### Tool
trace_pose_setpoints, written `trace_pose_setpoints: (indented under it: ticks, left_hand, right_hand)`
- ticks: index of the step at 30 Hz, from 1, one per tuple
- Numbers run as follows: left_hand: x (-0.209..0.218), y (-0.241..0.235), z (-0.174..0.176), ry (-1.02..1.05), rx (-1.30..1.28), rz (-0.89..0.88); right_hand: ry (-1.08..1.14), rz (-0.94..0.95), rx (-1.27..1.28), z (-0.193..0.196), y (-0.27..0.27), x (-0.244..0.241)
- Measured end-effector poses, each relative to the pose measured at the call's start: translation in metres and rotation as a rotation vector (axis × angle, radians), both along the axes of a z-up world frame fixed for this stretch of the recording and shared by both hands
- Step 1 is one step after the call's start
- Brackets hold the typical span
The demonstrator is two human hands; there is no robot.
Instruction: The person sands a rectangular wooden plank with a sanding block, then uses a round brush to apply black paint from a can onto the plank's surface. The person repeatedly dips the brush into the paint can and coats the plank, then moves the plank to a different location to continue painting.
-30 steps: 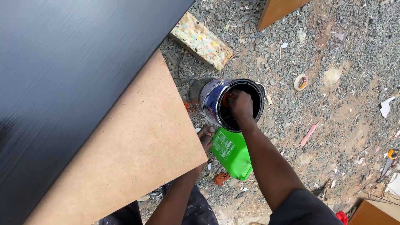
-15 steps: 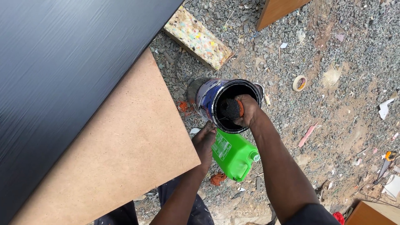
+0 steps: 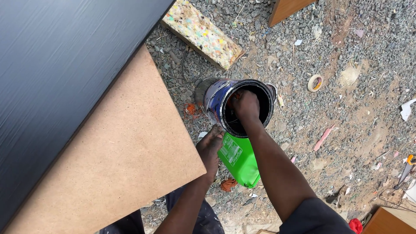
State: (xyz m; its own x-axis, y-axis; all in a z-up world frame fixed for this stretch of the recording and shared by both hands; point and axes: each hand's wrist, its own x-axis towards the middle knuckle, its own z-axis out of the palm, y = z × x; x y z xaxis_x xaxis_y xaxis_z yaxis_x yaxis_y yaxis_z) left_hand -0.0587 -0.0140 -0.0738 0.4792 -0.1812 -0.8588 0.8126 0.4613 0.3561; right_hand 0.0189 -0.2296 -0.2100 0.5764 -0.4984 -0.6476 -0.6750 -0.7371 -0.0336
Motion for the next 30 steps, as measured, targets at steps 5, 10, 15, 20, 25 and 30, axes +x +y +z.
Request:
trace_pose_setpoints:
  ticks: [5,10,15,20,25,30]
  left_hand:
    - [-0.006,-0.009,-0.009,-0.005,0.01,0.005]
    - [0.006,-0.008,0.003,-0.006,0.019,0.03]
    - [0.017,-0.004,0.023,-0.012,0.081,0.028]
    - [0.005,-0.006,0.006,-0.005,0.04,0.056]
    - [-0.007,-0.011,-0.003,-0.022,-0.002,0.09]
    - [0.003,-0.007,0.008,-0.06,0.021,0.072]
  right_hand:
    - [-0.088,-0.399,0.246,0.025,-0.004,0.004]
    - [0.048,-0.867,0.653,0.106,0.007,0.012]
    - [0.047,-0.86,0.755,0.12,0.02,0.004]
    - [0.156,-0.806,0.733,0.106,0.012,0.013]
    - [0.17,-0.681,0.66,0.142,0.027,0.041]
    - [0.014,-0.394,0.535,0.116,0.018,0.034]
